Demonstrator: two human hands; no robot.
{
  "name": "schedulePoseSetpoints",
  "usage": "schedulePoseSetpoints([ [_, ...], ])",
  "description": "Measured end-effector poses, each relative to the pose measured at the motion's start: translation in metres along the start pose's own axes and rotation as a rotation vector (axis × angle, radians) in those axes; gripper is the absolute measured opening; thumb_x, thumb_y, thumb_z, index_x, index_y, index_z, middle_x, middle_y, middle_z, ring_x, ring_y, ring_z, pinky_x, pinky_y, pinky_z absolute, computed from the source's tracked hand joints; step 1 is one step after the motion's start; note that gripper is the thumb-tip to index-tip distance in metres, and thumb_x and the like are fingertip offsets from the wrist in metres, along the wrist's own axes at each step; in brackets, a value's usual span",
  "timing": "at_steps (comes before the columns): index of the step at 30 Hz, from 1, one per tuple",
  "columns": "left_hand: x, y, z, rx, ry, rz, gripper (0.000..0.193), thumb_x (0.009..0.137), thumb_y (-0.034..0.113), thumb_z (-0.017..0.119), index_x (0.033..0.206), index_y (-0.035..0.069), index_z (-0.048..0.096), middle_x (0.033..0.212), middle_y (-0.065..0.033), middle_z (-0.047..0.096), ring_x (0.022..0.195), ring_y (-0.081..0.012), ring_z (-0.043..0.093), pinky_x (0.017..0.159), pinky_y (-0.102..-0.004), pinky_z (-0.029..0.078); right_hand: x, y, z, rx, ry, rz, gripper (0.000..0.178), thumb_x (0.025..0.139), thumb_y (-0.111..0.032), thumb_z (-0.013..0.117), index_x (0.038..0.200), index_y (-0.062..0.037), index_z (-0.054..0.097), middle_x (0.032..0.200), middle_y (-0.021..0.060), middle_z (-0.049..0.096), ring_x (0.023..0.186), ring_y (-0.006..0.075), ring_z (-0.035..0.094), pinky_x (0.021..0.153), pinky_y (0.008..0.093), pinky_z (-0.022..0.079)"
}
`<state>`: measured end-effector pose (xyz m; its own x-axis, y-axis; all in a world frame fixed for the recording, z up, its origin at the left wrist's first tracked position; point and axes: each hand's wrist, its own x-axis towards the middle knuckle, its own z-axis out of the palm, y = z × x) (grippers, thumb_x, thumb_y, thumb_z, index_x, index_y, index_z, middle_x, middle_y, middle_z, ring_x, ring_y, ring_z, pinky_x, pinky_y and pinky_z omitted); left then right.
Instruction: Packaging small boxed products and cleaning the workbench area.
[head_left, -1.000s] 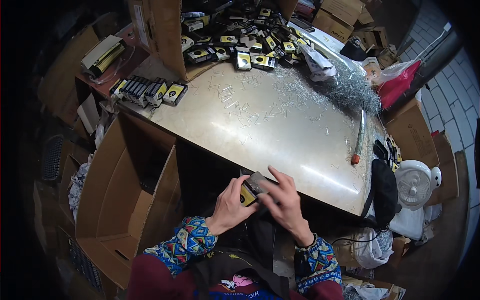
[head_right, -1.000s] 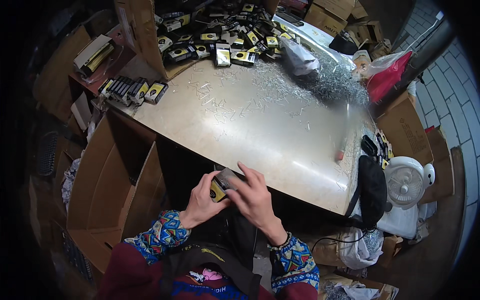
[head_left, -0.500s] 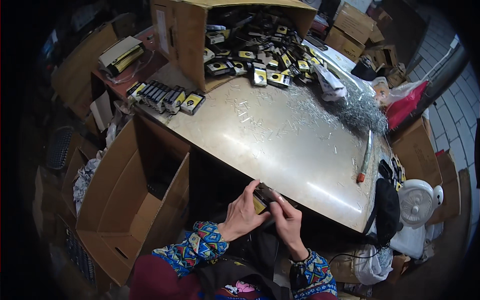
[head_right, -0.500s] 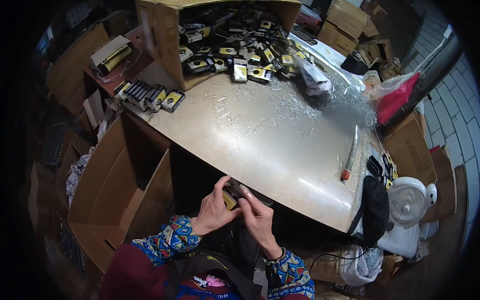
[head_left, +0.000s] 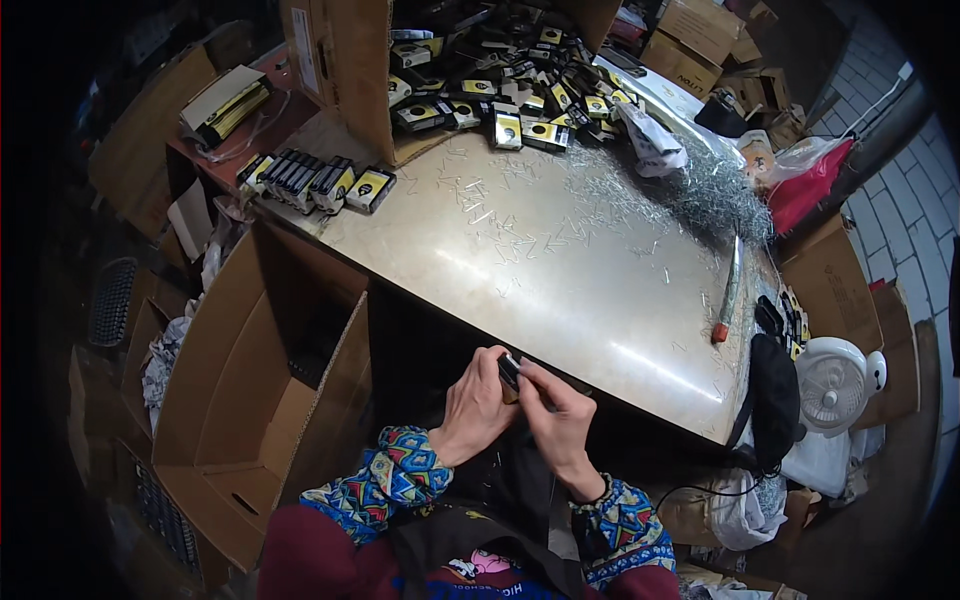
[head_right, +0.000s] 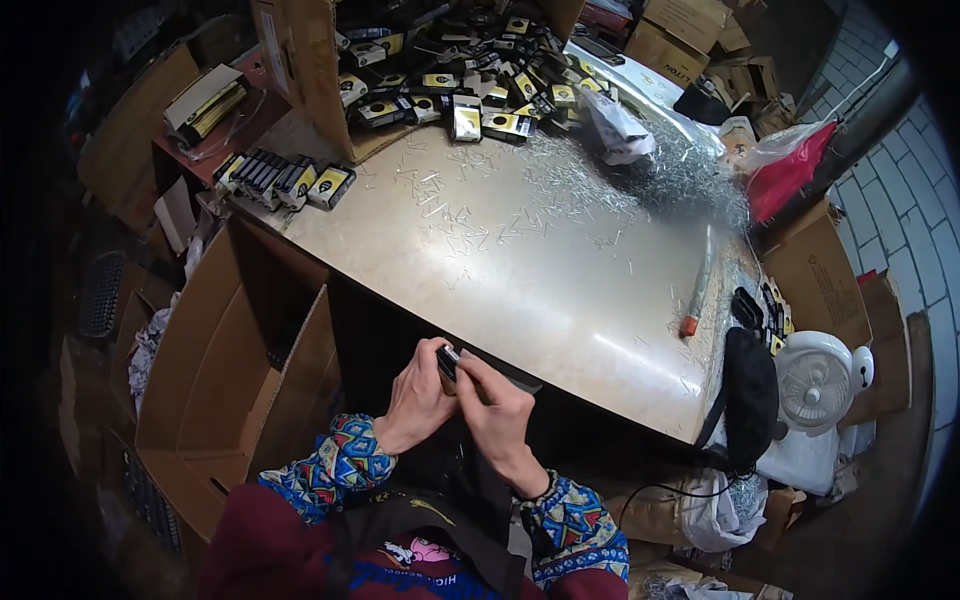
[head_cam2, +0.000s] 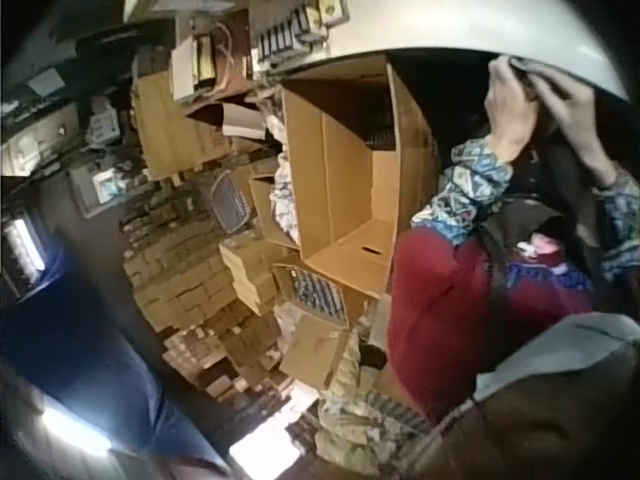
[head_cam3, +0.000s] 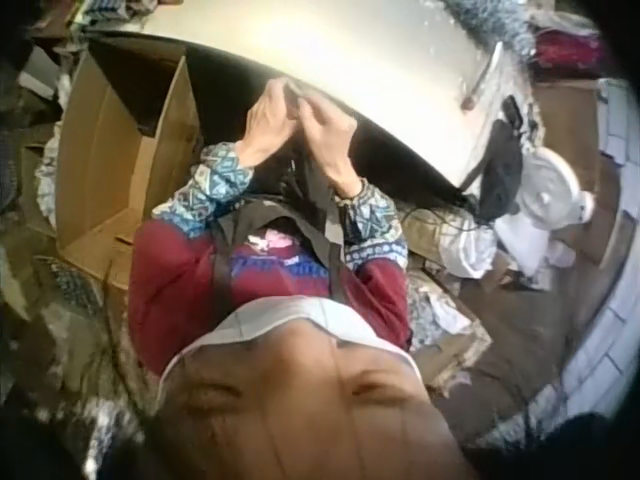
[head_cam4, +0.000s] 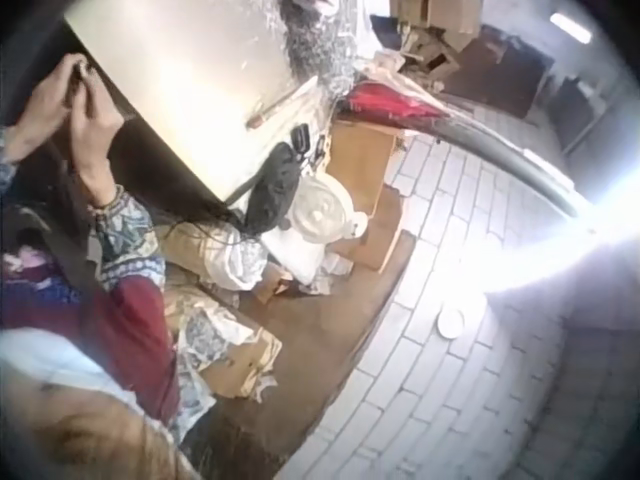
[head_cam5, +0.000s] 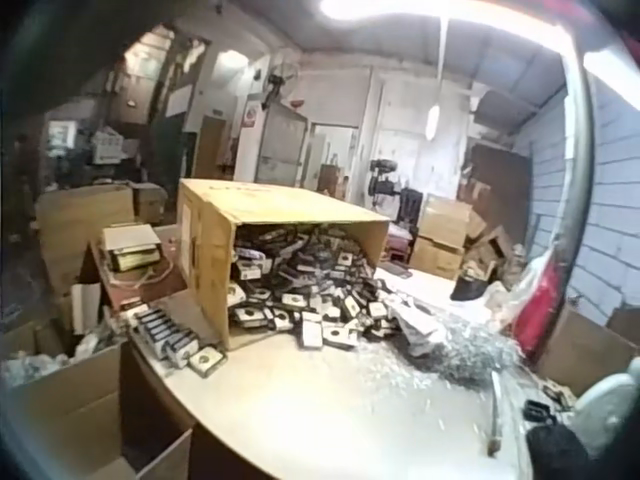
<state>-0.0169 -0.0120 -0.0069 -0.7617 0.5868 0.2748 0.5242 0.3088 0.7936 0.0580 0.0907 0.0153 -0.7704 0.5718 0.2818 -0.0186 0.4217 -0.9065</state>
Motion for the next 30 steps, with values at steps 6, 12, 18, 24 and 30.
schedulePoseSetpoints([
  [6, 0.004, 0.003, -0.006, -0.303, -0.112, -0.079, 0.056, 0.079, 0.010, 0.070, 0.122, 0.001, 0.036, 0.103, -0.0255, 0.056, 0.094, -0.0429, 0.059, 0.077, -0.0431, 0.050, 0.001, 0.006, 0.000, -0.281, 0.021, -0.464, 0.018, 0.083, 0.005, 0.065, 0.102, 0.0040, 0.065, 0.099, 0.0214, 0.068, 0.084, 0.0317, 0.069, 0.072, 0.0320, 0.056],
  [12, 0.104, -0.037, -0.063, -0.189, -0.146, -0.277, 0.044, 0.083, 0.032, 0.072, 0.110, -0.002, 0.061, 0.103, -0.0178, 0.064, 0.089, -0.0232, 0.063, 0.079, -0.0342, 0.050, 0.026, 0.012, -0.021, -0.201, 0.072, -0.352, 0.024, 0.087, 0.005, 0.061, 0.110, 0.0020, 0.065, 0.108, 0.0187, 0.068, 0.091, 0.0282, 0.068, 0.077, 0.0340, 0.054],
  [18, 0.201, -0.113, -0.149, 0.639, 0.066, -0.408, 0.063, 0.083, 0.047, 0.066, 0.118, -0.005, 0.057, 0.133, -0.0268, 0.046, 0.120, -0.0450, 0.046, 0.099, -0.0506, 0.041, 0.029, 0.014, -0.008, -0.204, -0.143, -0.406, 0.024, 0.085, 0.005, 0.063, 0.109, 0.0011, 0.065, 0.109, 0.0191, 0.067, 0.094, 0.0323, 0.066, 0.080, 0.0348, 0.053],
  [24, 0.205, -0.116, -0.158, 0.963, 0.017, -0.239, 0.066, 0.072, 0.034, 0.076, 0.120, -0.001, 0.048, 0.121, -0.0239, 0.053, 0.117, -0.0410, 0.046, 0.092, -0.0561, 0.040, 0.078, 0.034, -0.023, -0.394, -0.242, -0.491, 0.025, 0.087, -0.004, 0.064, 0.111, -0.0007, 0.064, 0.119, 0.0199, 0.062, 0.109, 0.0364, 0.059, 0.089, 0.0398, 0.051],
  [30, 0.267, -0.100, -0.094, 0.569, 0.085, 0.067, 0.056, 0.085, 0.035, 0.066, 0.120, -0.005, 0.049, 0.112, -0.0263, 0.058, 0.106, -0.0407, 0.054, 0.090, -0.0469, 0.044, 0.217, 0.114, -0.040, -0.866, -0.072, -0.541, 0.027, 0.094, -0.022, 0.056, 0.114, -0.0043, 0.061, 0.132, 0.0215, 0.053, 0.124, 0.0391, 0.048, 0.104, 0.0458, 0.038],
])
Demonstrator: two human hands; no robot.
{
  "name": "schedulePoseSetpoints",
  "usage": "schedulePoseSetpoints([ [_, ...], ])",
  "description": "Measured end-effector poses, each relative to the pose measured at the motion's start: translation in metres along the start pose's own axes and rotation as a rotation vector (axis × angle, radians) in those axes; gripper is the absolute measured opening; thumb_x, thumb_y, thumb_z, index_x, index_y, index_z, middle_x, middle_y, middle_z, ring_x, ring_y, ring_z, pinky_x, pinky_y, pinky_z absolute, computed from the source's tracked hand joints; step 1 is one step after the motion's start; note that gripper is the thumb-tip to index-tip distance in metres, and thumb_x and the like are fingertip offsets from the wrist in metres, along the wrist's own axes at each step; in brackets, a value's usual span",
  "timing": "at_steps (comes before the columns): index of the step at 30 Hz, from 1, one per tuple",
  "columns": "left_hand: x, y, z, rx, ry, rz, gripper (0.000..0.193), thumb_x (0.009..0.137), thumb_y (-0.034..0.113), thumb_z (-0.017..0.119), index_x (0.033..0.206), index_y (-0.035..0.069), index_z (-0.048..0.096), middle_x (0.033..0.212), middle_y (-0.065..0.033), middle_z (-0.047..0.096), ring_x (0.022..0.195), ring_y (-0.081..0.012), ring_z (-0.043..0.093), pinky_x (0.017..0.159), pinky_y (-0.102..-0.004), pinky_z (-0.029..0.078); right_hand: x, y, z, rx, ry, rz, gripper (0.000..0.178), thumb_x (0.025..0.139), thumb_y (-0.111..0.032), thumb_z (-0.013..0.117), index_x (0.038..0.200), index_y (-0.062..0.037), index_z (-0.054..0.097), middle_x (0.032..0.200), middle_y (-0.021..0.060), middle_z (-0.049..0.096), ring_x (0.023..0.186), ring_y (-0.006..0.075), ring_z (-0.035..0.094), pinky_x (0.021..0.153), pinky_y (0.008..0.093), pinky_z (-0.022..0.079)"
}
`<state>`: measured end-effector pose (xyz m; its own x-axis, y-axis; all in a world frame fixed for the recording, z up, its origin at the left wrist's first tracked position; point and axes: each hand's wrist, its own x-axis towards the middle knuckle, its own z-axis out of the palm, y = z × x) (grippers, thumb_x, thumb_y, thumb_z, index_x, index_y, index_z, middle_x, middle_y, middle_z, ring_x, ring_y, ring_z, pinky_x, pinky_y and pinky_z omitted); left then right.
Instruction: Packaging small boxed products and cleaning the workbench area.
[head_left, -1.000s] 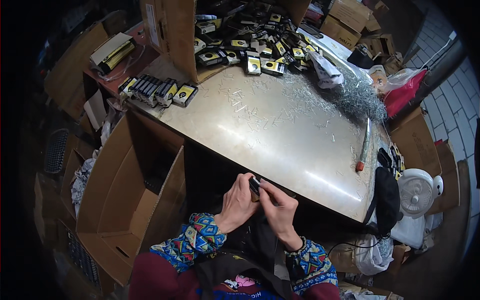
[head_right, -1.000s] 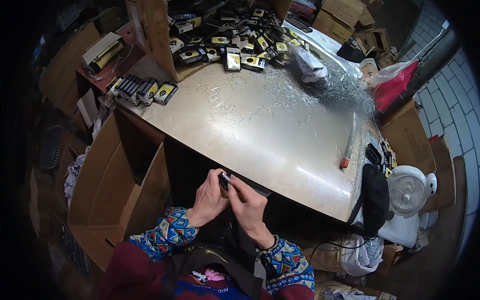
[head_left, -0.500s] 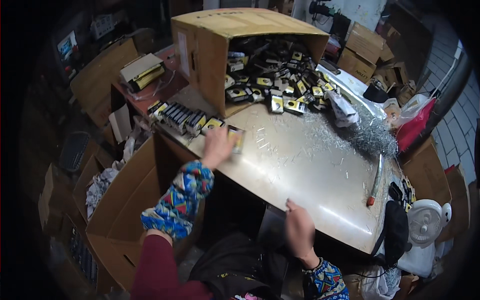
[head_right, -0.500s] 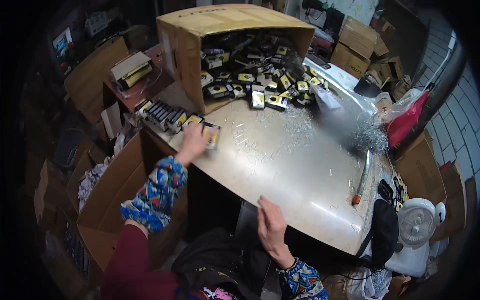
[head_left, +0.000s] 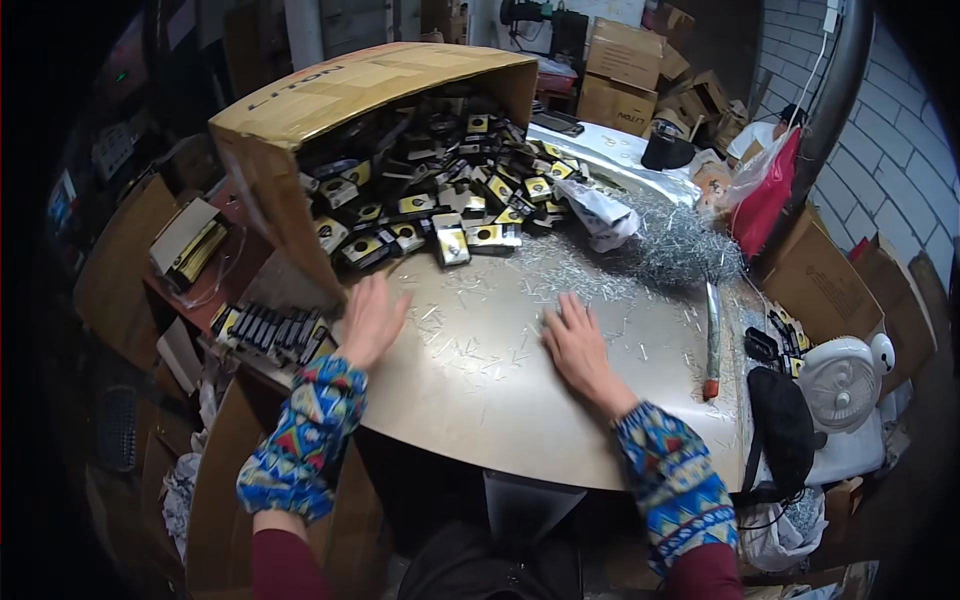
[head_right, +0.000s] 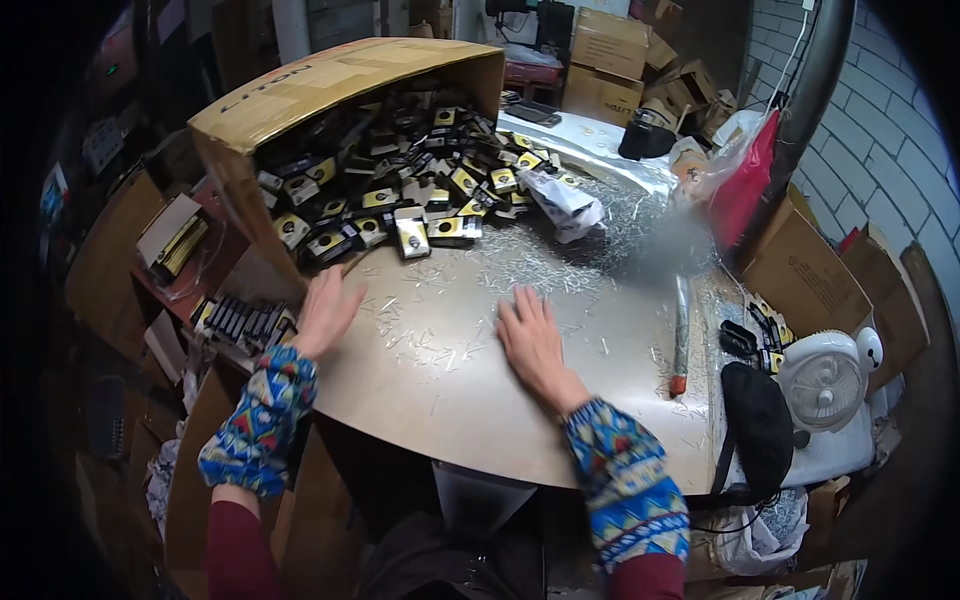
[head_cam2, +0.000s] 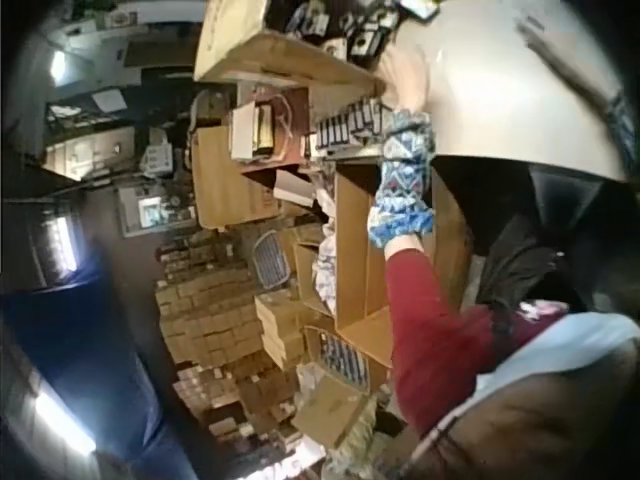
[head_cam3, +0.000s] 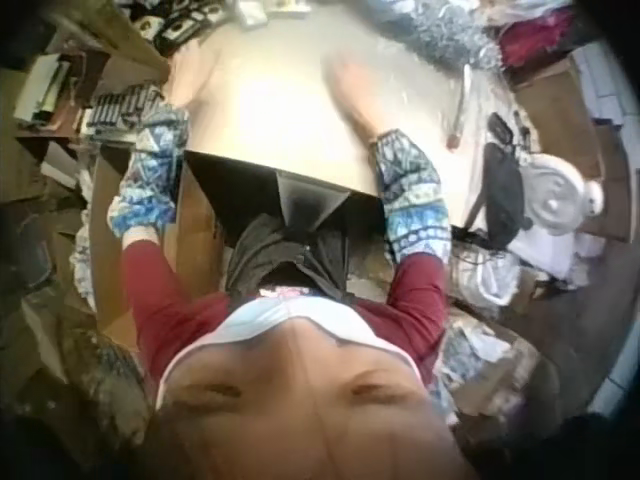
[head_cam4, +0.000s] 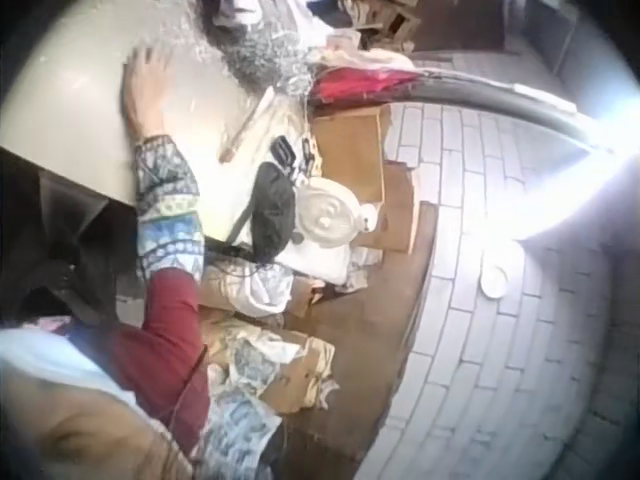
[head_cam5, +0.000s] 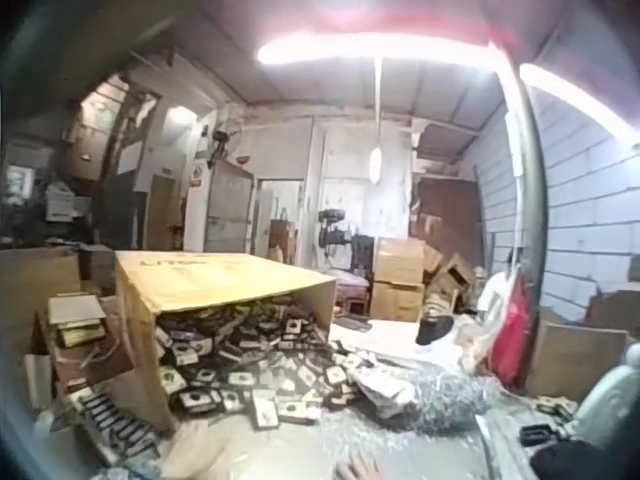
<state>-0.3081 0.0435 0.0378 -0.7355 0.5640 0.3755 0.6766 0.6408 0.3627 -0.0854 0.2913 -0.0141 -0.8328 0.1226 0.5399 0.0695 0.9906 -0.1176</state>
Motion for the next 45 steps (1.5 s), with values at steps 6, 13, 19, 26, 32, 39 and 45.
schedulePoseSetpoints([
  [6, 0.095, 0.041, 0.077, -0.232, 0.003, -0.421, 0.056, 0.086, 0.044, 0.062, 0.112, -0.005, 0.053, 0.109, -0.0305, 0.063, 0.104, -0.0461, 0.060, 0.089, -0.0512, 0.047, 0.050, 0.006, 0.022, 0.112, -0.148, 0.204, 0.030, 0.095, -0.030, 0.057, 0.114, -0.0076, 0.061, 0.130, 0.0200, 0.054, 0.115, 0.0371, 0.052, 0.096, 0.0465, 0.041],
  [13, 0.108, 0.006, 0.095, -0.374, 0.062, -0.473, 0.043, 0.087, 0.035, 0.060, 0.106, -0.004, 0.058, 0.101, -0.0239, 0.067, 0.094, -0.0383, 0.065, 0.079, -0.0454, 0.052, 0.059, -0.003, 0.040, 0.052, -0.215, 0.080, 0.042, 0.097, -0.041, 0.049, 0.129, -0.0141, 0.055, 0.140, 0.0226, 0.045, 0.131, 0.0485, 0.036, 0.107, 0.0581, 0.030],
  [19, -0.005, 0.047, -0.011, -1.093, -0.368, -0.643, 0.032, 0.097, 0.040, 0.056, 0.099, 0.008, 0.062, 0.078, -0.0007, 0.063, 0.060, -0.0083, 0.058, 0.045, -0.0257, 0.044, -0.023, -0.013, -0.008, 0.093, -0.308, 0.087, 0.048, 0.098, -0.042, 0.047, 0.138, -0.0143, 0.048, 0.147, 0.0233, 0.037, 0.136, 0.0507, 0.029, 0.111, 0.0603, 0.024],
  [26, -0.150, 0.052, -0.035, -1.686, -0.492, -0.918, 0.028, 0.102, 0.028, 0.045, 0.109, 0.005, 0.060, 0.094, -0.0050, 0.071, 0.078, -0.0152, 0.069, 0.067, -0.0304, 0.058, -0.064, 0.000, -0.045, 0.303, -0.075, 0.152, 0.029, 0.094, -0.019, 0.058, 0.118, -0.0031, 0.063, 0.129, 0.0203, 0.057, 0.127, 0.0356, 0.050, 0.111, 0.0492, 0.033],
  [32, -0.274, 0.035, -0.023, -1.558, -0.521, -0.956, 0.031, 0.099, 0.023, 0.042, 0.128, 0.012, 0.050, 0.110, -0.0046, 0.063, 0.093, -0.0179, 0.065, 0.072, -0.0365, 0.058, -0.080, -0.001, -0.063, 0.577, -0.045, 0.330, 0.036, 0.097, -0.017, 0.055, 0.129, 0.0008, 0.054, 0.138, 0.0231, 0.049, 0.133, 0.0342, 0.043, 0.113, 0.0395, 0.032],
  [39, -0.356, 0.081, 0.045, -1.130, -0.806, -0.825, 0.025, 0.090, 0.008, 0.053, 0.114, 0.004, 0.058, 0.097, -0.0026, 0.059, 0.091, -0.0103, 0.054, 0.078, -0.0230, 0.044, -0.107, -0.100, -0.045, 0.234, -0.151, 0.133, 0.041, 0.098, -0.016, 0.052, 0.133, 0.0054, 0.047, 0.139, 0.0263, 0.046, 0.135, 0.0404, 0.038, 0.113, 0.0459, 0.030],
  [45, -0.383, 0.105, 0.068, -1.455, -0.724, -1.060, 0.020, 0.089, 0.009, 0.052, 0.108, 0.005, 0.058, 0.086, 0.0021, 0.056, 0.072, -0.0045, 0.047, 0.061, -0.0196, 0.037, -0.133, -0.151, -0.096, 0.497, -0.340, 0.184, 0.042, 0.098, -0.009, 0.051, 0.135, 0.0082, 0.043, 0.139, 0.0284, 0.044, 0.135, 0.0418, 0.039, 0.112, 0.0451, 0.032],
])
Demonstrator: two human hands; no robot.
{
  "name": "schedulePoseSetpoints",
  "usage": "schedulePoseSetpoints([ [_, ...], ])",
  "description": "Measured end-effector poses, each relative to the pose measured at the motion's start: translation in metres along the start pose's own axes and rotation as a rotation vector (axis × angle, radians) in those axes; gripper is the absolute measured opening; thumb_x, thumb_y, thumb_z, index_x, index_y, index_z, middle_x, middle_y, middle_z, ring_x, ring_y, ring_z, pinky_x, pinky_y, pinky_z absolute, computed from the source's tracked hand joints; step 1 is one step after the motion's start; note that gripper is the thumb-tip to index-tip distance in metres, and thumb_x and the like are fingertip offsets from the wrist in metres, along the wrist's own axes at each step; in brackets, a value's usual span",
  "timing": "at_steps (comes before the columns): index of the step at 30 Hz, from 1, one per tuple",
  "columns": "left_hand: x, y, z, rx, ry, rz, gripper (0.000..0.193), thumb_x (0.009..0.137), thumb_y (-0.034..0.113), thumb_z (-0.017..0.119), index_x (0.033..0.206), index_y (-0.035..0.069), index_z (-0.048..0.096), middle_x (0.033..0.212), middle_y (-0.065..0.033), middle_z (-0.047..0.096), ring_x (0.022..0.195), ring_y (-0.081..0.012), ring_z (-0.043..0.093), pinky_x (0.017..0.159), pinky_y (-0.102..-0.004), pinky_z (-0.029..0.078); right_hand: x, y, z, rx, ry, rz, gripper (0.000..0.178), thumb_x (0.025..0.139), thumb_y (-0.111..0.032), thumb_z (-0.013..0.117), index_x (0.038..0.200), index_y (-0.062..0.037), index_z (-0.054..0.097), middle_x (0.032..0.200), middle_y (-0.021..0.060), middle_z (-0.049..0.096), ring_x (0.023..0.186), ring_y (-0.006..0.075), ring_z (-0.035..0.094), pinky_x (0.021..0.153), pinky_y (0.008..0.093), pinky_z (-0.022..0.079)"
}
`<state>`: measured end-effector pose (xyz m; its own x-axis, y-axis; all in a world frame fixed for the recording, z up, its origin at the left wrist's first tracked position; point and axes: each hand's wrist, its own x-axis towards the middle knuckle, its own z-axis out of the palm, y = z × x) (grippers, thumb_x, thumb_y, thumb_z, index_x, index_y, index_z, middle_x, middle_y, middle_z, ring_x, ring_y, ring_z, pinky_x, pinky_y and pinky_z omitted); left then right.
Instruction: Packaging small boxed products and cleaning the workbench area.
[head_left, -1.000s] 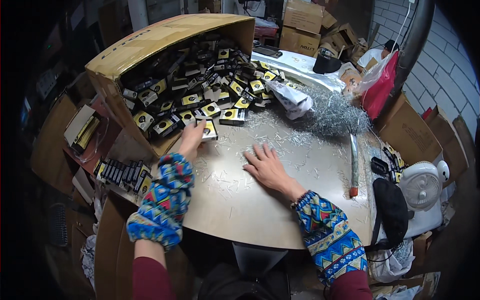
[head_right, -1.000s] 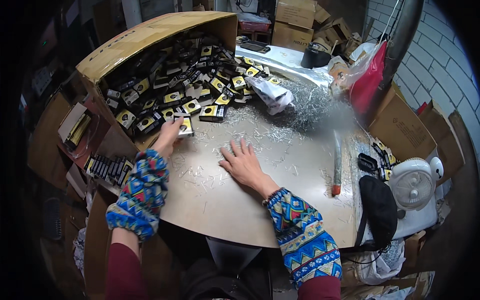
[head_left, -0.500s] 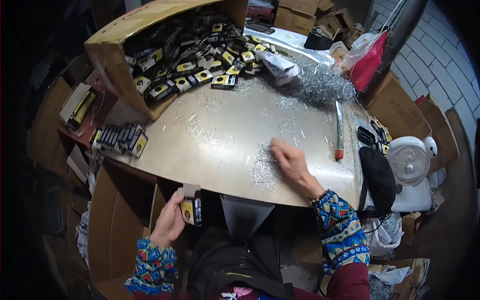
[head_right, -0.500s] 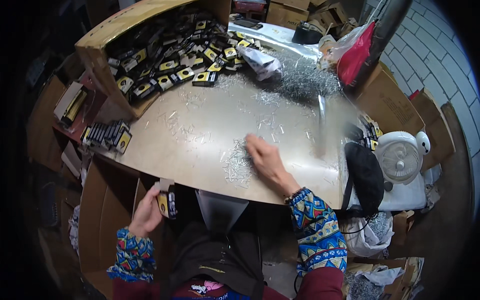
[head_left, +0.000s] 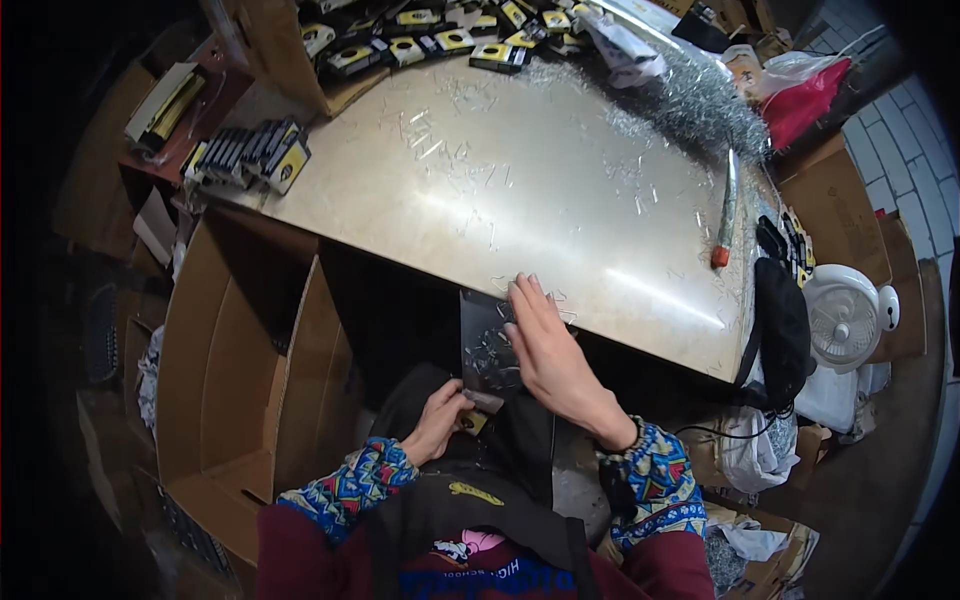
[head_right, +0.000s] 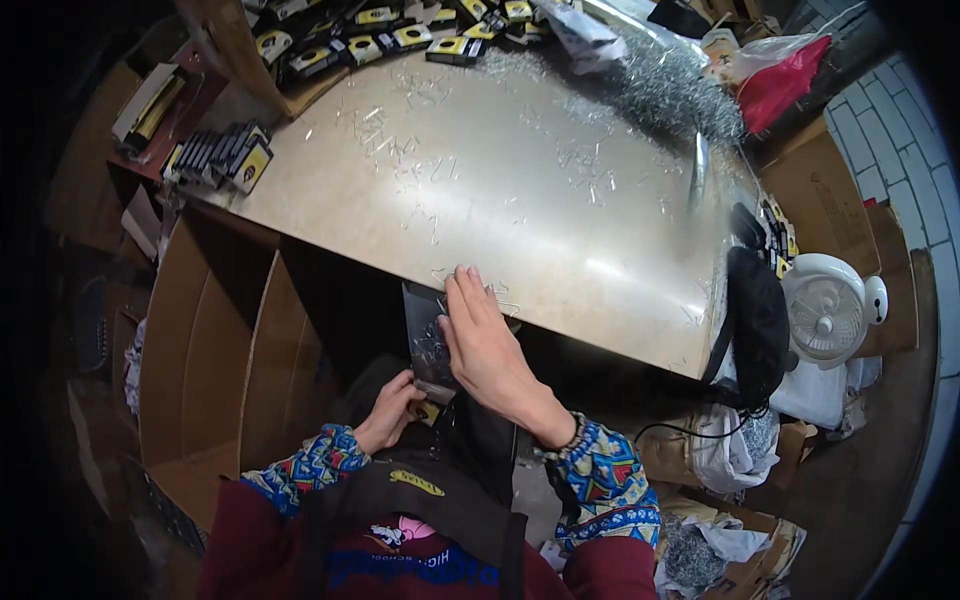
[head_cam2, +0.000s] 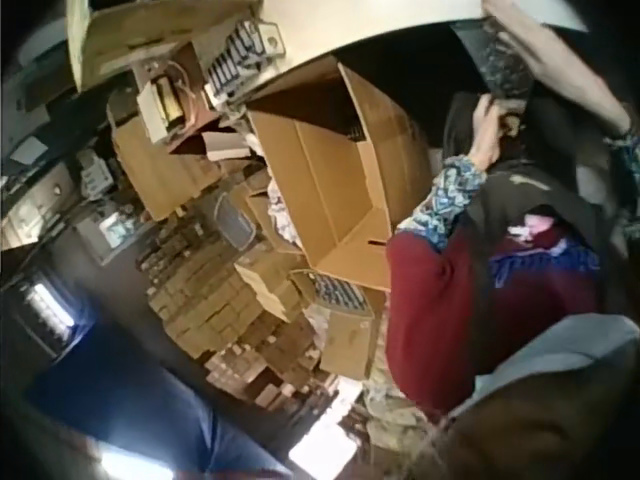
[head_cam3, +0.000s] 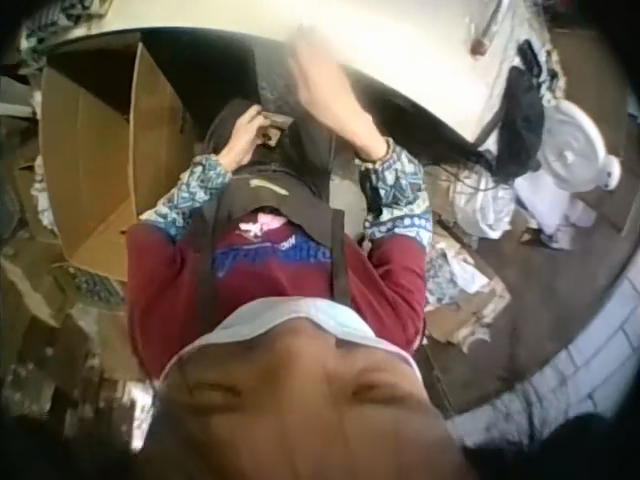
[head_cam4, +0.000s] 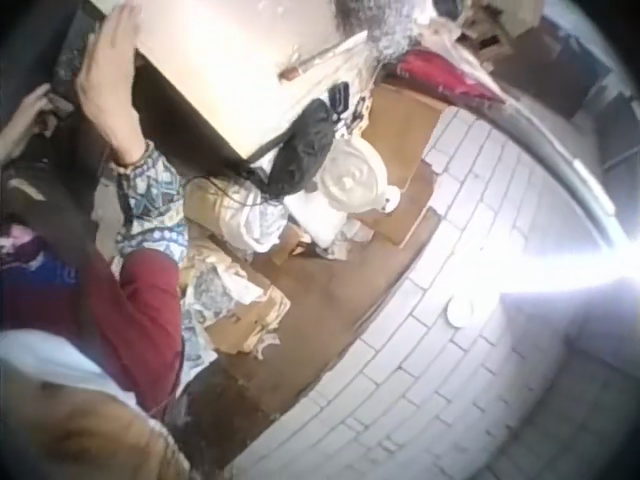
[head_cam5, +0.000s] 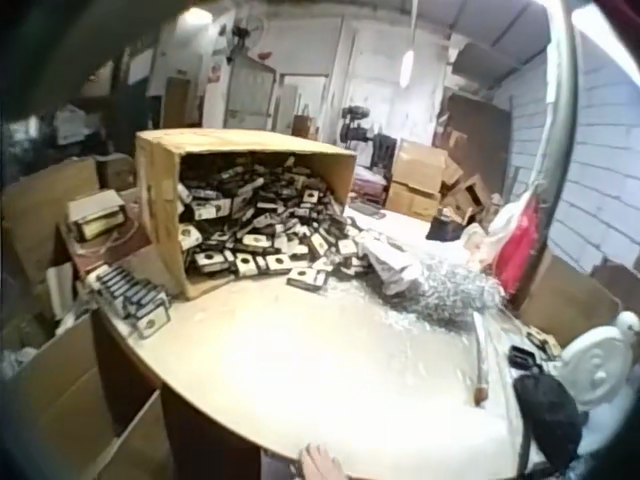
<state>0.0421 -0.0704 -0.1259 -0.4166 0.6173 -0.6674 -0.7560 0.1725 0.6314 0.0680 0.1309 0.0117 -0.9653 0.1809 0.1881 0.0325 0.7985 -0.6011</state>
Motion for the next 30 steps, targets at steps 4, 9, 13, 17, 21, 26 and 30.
schedulePoseSetpoints([
  [4, -0.005, 0.009, 0.007, -0.114, 0.010, 0.053, 0.020, 0.090, 0.011, 0.051, 0.108, 0.007, 0.058, 0.085, 0.0046, 0.055, 0.070, -0.0018, 0.045, 0.056, -0.0174, 0.032, -0.009, -0.022, -0.039, 0.407, 0.001, 0.127, 0.037, 0.093, 0.003, 0.051, 0.129, -0.0014, 0.055, 0.138, 0.0220, 0.051, 0.123, 0.0334, 0.055, 0.099, 0.0340, 0.045],
  [9, -0.017, 0.014, 0.011, 0.012, -0.062, 0.109, 0.034, 0.086, 0.012, 0.059, 0.118, 0.004, 0.051, 0.100, -0.0021, 0.059, 0.087, -0.0084, 0.055, 0.071, -0.0239, 0.045, -0.026, 0.003, -0.019, 0.263, -0.009, 0.035, 0.031, 0.078, 0.012, 0.054, 0.104, -0.0010, 0.068, 0.108, 0.0144, 0.066, 0.101, 0.0292, 0.063, 0.085, 0.0335, 0.051],
  [13, -0.021, 0.008, 0.019, 0.726, 0.044, 0.416, 0.064, 0.076, 0.014, 0.074, 0.127, 0.001, 0.038, 0.113, -0.0154, 0.058, 0.106, -0.0276, 0.058, 0.088, -0.0365, 0.047, -0.043, 0.007, 0.031, -0.059, 0.040, -0.100, 0.036, 0.071, 0.005, 0.059, 0.106, -0.0020, 0.063, 0.103, 0.0131, 0.059, 0.094, 0.0320, 0.056, 0.079, 0.0406, 0.046],
  [17, -0.016, -0.012, -0.001, 1.008, 0.182, 0.589, 0.069, 0.071, 0.016, 0.079, 0.126, 0.000, 0.040, 0.116, -0.0221, 0.055, 0.105, -0.0386, 0.057, 0.091, -0.0434, 0.045, -0.071, -0.007, 0.063, -0.065, -0.399, -0.166, 0.036, 0.079, -0.003, 0.060, 0.114, 0.0013, 0.060, 0.116, 0.0181, 0.058, 0.099, 0.0343, 0.058, 0.081, 0.0397, 0.049],
  [21, -0.043, 0.012, -0.006, 1.091, 0.207, 0.665, 0.067, 0.070, 0.013, 0.077, 0.127, 0.000, 0.043, 0.111, -0.0185, 0.056, 0.100, -0.0368, 0.059, 0.084, -0.0409, 0.049, -0.077, 0.002, 0.047, 0.235, -0.312, -0.073, 0.044, 0.085, -0.012, 0.067, 0.125, 0.0016, 0.055, 0.131, 0.0221, 0.053, 0.110, 0.0350, 0.060, 0.086, 0.0398, 0.052],
  [26, -0.053, 0.031, 0.015, 0.949, 0.275, 0.862, 0.070, 0.069, 0.012, 0.078, 0.128, 0.002, 0.042, 0.110, -0.0195, 0.056, 0.099, -0.0397, 0.060, 0.081, -0.0437, 0.051, -0.045, -0.032, 0.044, 0.310, 0.067, -0.059, 0.053, 0.082, -0.013, 0.074, 0.128, 0.0025, 0.054, 0.122, 0.0241, 0.060, 0.101, 0.0377, 0.064, 0.086, 0.0381, 0.053],
  [30, -0.046, 0.064, 0.032, 0.936, 0.306, 0.905, 0.074, 0.068, 0.010, 0.078, 0.131, 0.000, 0.041, 0.113, -0.0213, 0.057, 0.100, -0.0395, 0.060, 0.083, -0.0417, 0.051, -0.036, -0.025, 0.047, 0.506, 0.273, 0.207, 0.044, 0.087, -0.002, 0.066, 0.129, 0.0036, 0.054, 0.122, 0.0192, 0.063, 0.101, 0.0253, 0.066, 0.088, 0.0314, 0.051],
])
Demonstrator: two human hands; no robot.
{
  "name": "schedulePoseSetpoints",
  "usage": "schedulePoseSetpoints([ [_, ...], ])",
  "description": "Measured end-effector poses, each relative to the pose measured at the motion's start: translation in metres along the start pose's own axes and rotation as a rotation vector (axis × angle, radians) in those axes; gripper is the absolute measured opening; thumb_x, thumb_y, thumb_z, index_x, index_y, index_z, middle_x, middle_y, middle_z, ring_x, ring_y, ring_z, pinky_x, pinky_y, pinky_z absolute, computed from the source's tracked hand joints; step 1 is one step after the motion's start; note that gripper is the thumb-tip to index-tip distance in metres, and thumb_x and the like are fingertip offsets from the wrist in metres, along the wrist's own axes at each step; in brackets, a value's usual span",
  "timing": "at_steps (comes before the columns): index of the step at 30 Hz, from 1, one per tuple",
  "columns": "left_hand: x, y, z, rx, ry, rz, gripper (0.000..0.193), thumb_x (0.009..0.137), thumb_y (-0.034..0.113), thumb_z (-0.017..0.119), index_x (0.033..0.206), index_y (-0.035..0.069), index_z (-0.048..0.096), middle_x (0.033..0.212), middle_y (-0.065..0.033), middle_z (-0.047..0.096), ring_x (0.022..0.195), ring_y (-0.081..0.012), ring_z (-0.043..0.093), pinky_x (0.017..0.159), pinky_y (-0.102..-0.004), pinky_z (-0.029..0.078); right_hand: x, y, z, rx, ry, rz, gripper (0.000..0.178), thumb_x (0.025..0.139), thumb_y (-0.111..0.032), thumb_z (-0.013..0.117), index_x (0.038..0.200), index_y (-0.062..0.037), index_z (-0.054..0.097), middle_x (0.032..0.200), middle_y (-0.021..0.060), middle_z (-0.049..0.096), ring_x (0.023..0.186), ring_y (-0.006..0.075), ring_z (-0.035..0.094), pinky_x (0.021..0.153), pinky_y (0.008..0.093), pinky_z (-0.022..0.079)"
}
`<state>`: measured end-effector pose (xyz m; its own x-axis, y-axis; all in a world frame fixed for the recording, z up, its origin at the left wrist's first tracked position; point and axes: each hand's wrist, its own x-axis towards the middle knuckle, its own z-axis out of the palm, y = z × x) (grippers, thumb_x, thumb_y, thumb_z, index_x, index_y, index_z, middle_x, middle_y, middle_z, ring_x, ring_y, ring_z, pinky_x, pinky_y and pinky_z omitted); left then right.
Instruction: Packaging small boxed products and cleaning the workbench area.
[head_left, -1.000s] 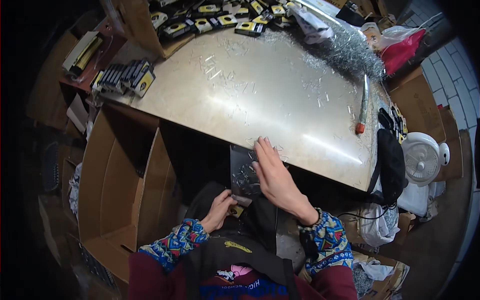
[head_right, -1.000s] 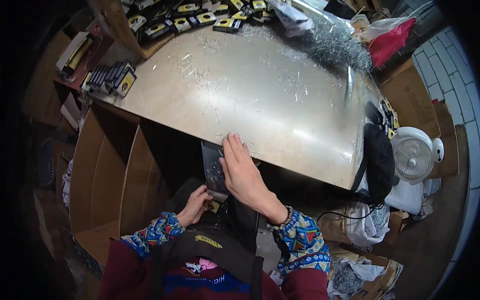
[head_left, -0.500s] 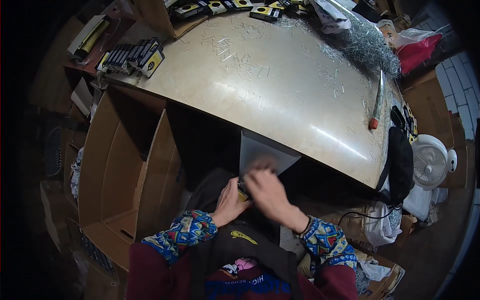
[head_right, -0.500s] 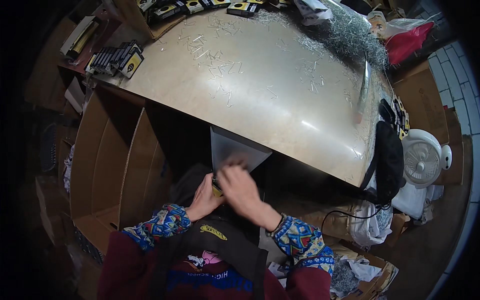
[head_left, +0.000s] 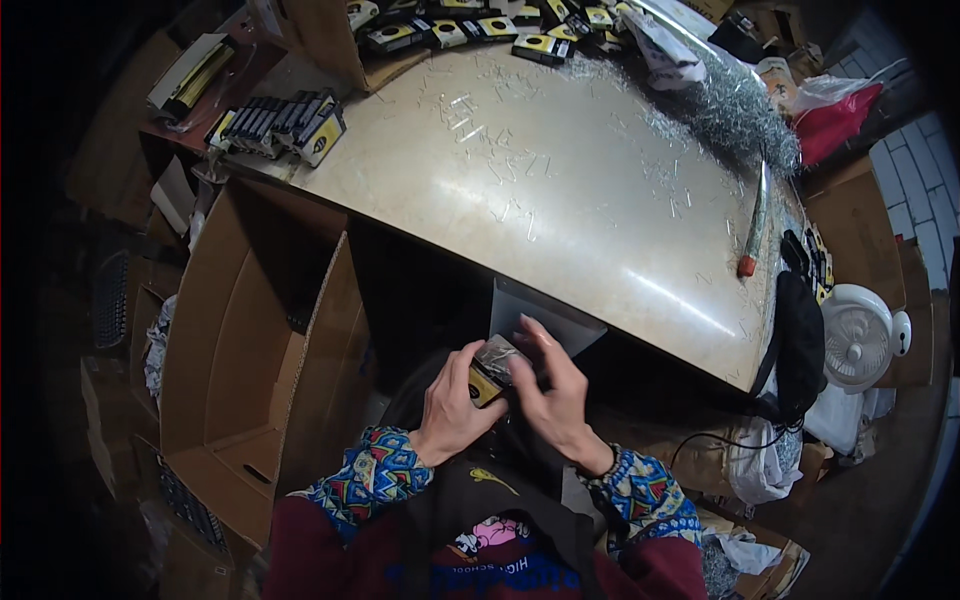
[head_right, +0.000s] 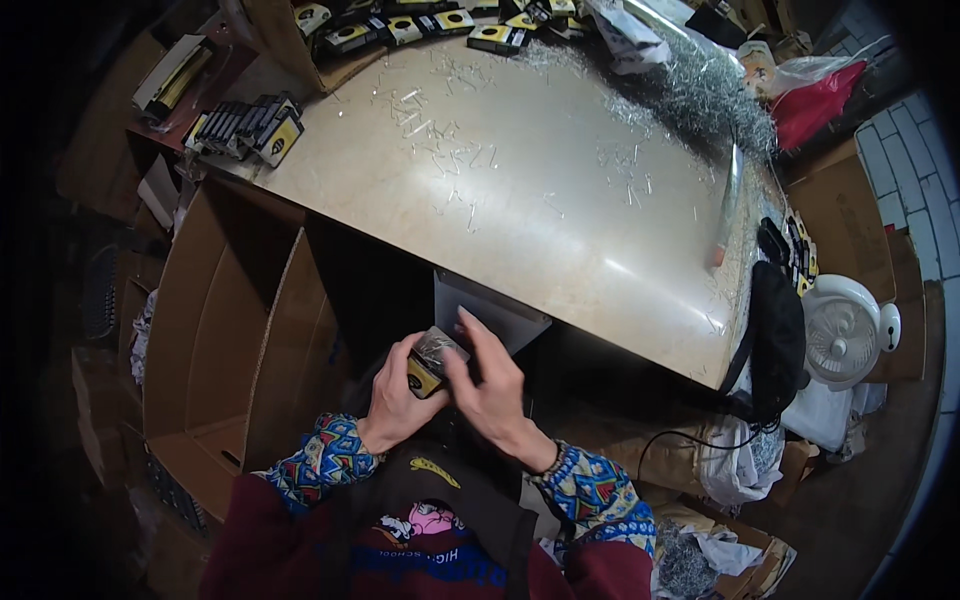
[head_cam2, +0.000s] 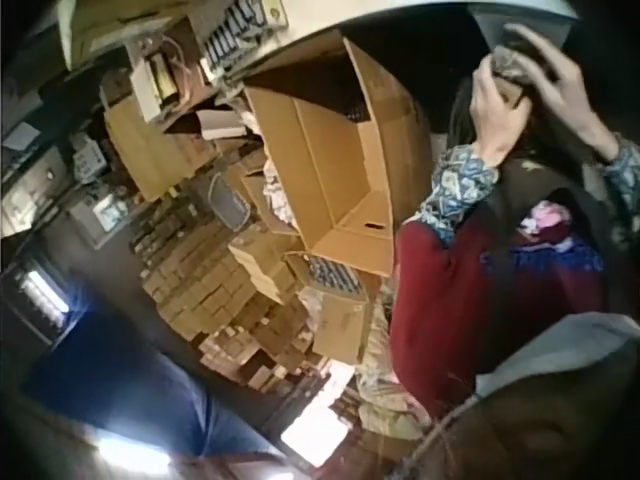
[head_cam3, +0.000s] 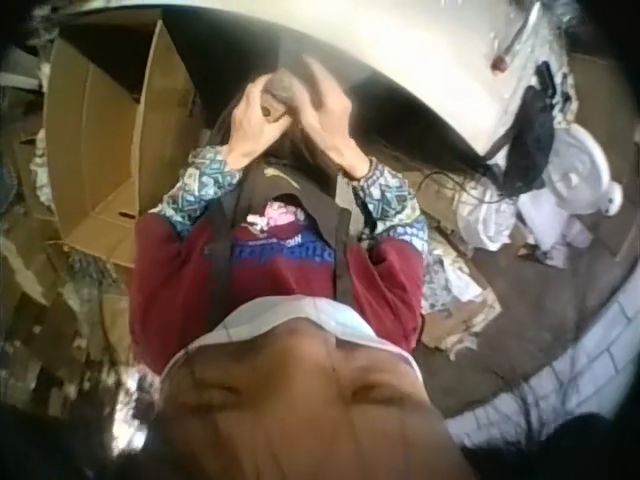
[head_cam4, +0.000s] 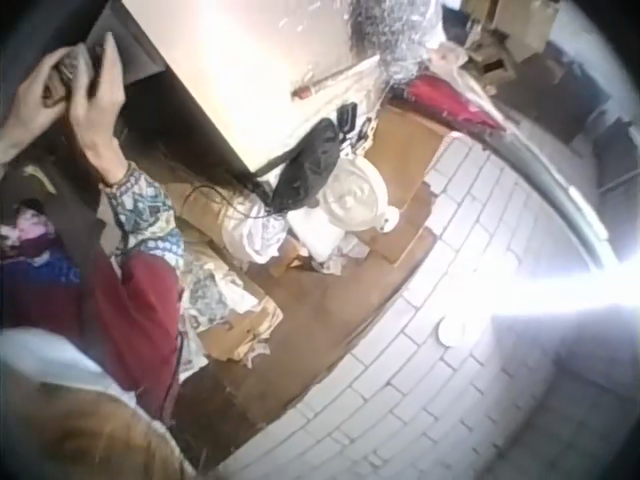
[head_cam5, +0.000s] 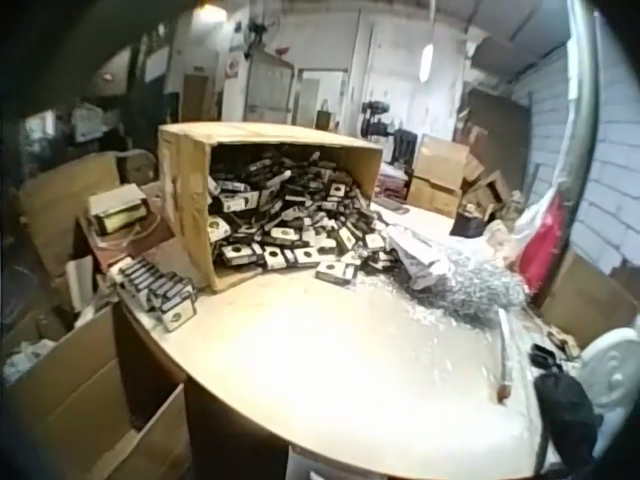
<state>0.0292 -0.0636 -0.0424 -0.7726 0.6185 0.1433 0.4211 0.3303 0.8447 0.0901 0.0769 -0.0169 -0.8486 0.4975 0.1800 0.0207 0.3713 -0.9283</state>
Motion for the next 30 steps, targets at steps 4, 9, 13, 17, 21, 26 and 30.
schedulePoseSetpoints([
  [4, 0.020, 0.006, -0.002, -0.036, 0.054, 0.013, 0.078, 0.067, 0.009, 0.078, 0.134, 0.000, 0.040, 0.112, -0.0213, 0.057, 0.101, -0.0393, 0.060, 0.084, -0.0411, 0.051, 0.008, -0.001, -0.025, -0.106, 0.033, -0.175, 0.026, 0.086, 0.002, 0.064, 0.113, 0.0033, 0.064, 0.116, 0.0180, 0.066, 0.098, 0.0236, 0.067, 0.086, 0.0299, 0.052],
  [9, 0.032, 0.015, -0.002, 0.051, 0.052, 0.213, 0.076, 0.067, 0.009, 0.078, 0.133, 0.000, 0.042, 0.113, -0.0215, 0.056, 0.101, -0.0394, 0.059, 0.085, -0.0413, 0.051, 0.018, -0.015, -0.030, -0.216, -0.123, -0.294, 0.028, 0.080, 0.004, 0.066, 0.108, 0.0004, 0.067, 0.120, 0.0209, 0.063, 0.105, 0.0311, 0.063, 0.090, 0.0349, 0.051],
  [13, 0.031, 0.007, 0.007, 0.028, 0.030, 0.141, 0.073, 0.074, 0.021, 0.078, 0.134, 0.002, 0.041, 0.113, -0.0209, 0.057, 0.099, -0.0400, 0.061, 0.082, -0.0427, 0.052, 0.029, -0.007, -0.031, -0.270, -0.227, -0.397, 0.032, 0.076, 0.002, 0.067, 0.107, -0.0044, 0.070, 0.126, 0.0183, 0.060, 0.114, 0.0359, 0.057, 0.096, 0.0398, 0.049],
  [17, 0.032, 0.014, -0.001, 0.002, -0.044, 0.068, 0.080, 0.071, 0.022, 0.080, 0.135, 0.001, 0.036, 0.115, -0.0239, 0.056, 0.102, -0.0414, 0.061, 0.083, -0.0432, 0.053, 0.036, -0.021, -0.034, -0.273, -0.238, -0.473, 0.030, 0.079, -0.003, 0.069, 0.109, -0.0013, 0.067, 0.123, 0.0164, 0.062, 0.113, 0.0348, 0.058, 0.093, 0.0391, 0.050],
  [21, 0.034, 0.018, -0.006, -0.031, -0.033, 0.098, 0.082, 0.071, 0.021, 0.081, 0.136, 0.001, 0.034, 0.121, -0.0246, 0.053, 0.108, -0.0408, 0.057, 0.091, -0.0430, 0.049, 0.040, -0.030, -0.039, -0.199, -0.125, -0.101, 0.024, 0.085, -0.007, 0.067, 0.108, 0.0000, 0.067, 0.094, 0.0178, 0.069, 0.082, 0.0320, 0.068, 0.071, 0.0358, 0.054],
  [26, 0.049, 0.020, 0.002, 0.012, 0.033, 0.276, 0.092, 0.070, 0.016, 0.079, 0.144, -0.002, 0.028, 0.124, -0.0237, 0.049, 0.117, -0.0381, 0.049, 0.098, -0.0427, 0.043, 0.055, -0.009, -0.056, -0.339, -0.062, -0.068, 0.018, 0.089, -0.008, 0.065, 0.104, 0.0005, 0.069, 0.079, 0.0153, 0.070, 0.070, 0.0139, 0.067, 0.064, 0.0272, 0.052],
  [30, 0.054, 0.021, -0.002, -0.137, -0.071, 0.085, 0.079, 0.069, 0.015, 0.079, 0.135, -0.001, 0.037, 0.119, -0.0244, 0.052, 0.110, -0.0397, 0.054, 0.093, -0.0402, 0.047, 0.059, -0.015, -0.061, -0.140, -0.155, 0.108, 0.017, 0.092, -0.009, 0.062, 0.103, 0.0020, 0.070, 0.080, 0.0099, 0.071, 0.070, 0.0133, 0.067, 0.064, 0.0254, 0.052],
])
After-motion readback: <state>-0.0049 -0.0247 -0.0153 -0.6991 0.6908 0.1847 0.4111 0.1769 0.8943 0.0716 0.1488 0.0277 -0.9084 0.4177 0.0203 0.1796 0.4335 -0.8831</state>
